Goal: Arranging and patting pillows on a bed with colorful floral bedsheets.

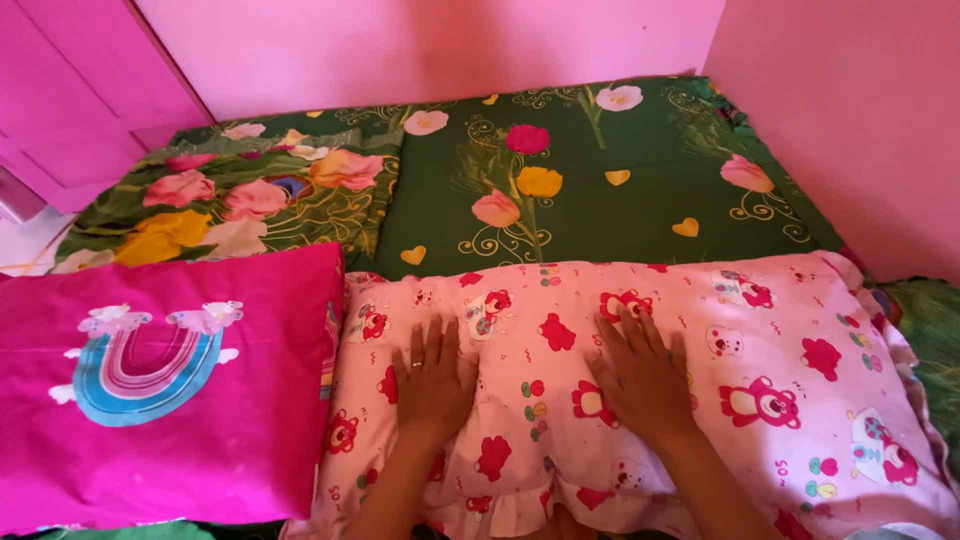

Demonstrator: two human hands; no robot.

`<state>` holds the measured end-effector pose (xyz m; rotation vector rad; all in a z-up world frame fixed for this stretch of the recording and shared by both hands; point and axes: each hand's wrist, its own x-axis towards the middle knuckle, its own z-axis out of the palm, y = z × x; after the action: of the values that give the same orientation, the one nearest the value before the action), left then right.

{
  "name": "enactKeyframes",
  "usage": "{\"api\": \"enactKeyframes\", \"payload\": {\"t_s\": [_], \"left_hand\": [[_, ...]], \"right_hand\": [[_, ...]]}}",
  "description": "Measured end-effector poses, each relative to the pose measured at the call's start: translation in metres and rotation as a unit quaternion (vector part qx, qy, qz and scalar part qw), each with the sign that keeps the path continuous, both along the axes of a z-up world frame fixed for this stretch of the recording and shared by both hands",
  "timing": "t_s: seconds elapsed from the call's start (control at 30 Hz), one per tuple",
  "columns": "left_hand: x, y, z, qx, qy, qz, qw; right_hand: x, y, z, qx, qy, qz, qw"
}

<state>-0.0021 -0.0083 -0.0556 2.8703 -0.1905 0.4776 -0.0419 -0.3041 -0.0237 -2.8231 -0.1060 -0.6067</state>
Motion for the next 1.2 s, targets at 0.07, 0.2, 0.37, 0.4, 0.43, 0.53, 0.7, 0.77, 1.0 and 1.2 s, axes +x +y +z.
{"api": "enactKeyframes", "payload": {"t_s": [0.07,0.2,0.37,0.4,0.43,0.53,0.7,0.77,1.0,1.2], "left_hand": [[0.009,-0.002,0.002,0.001,0.026,0.007,1.0],[0.015,-0.021,0.044,-0.025,0.121,0.055,0.991],[-0.01,-0.09,0.047,0.041,0.119,-0.032,0.992],[-0.011,-0.098,0.03,0.059,0.083,-0.091,0.991],[-0.012,-0.093,0.029,0.057,0.083,-0.089,0.991],[-0.02,-0.069,0.045,0.052,0.022,-0.096,0.994],[-0.003,-0.001,0.025,-0.048,0.143,0.097,0.984],[-0.011,-0.013,0.035,-0.015,0.175,0.096,0.98],[-0.021,-0.024,0.054,0.032,0.26,0.074,0.962],[-0.011,-0.018,0.064,0.037,0.294,0.066,0.953]], "right_hand": [[0.001,-0.003,0.007,-0.016,0.016,-0.04,0.999],[0.008,-0.018,-0.006,-0.005,-0.012,-0.109,0.994],[-0.011,-0.004,0.003,-0.03,0.013,-0.019,0.999],[-0.013,-0.006,-0.003,-0.011,0.024,0.02,0.999],[-0.015,-0.01,0.0,-0.013,0.024,0.022,0.999],[-0.018,-0.032,-0.006,-0.064,0.077,-0.032,0.994],[-0.002,-0.054,-0.042,-0.031,-0.039,-0.098,0.994],[-0.012,-0.035,-0.033,-0.059,0.024,-0.085,0.994],[0.065,-0.093,-0.144,-0.332,-0.424,-0.057,0.841],[0.017,-0.025,0.009,-0.02,0.385,-0.079,0.919]]}}
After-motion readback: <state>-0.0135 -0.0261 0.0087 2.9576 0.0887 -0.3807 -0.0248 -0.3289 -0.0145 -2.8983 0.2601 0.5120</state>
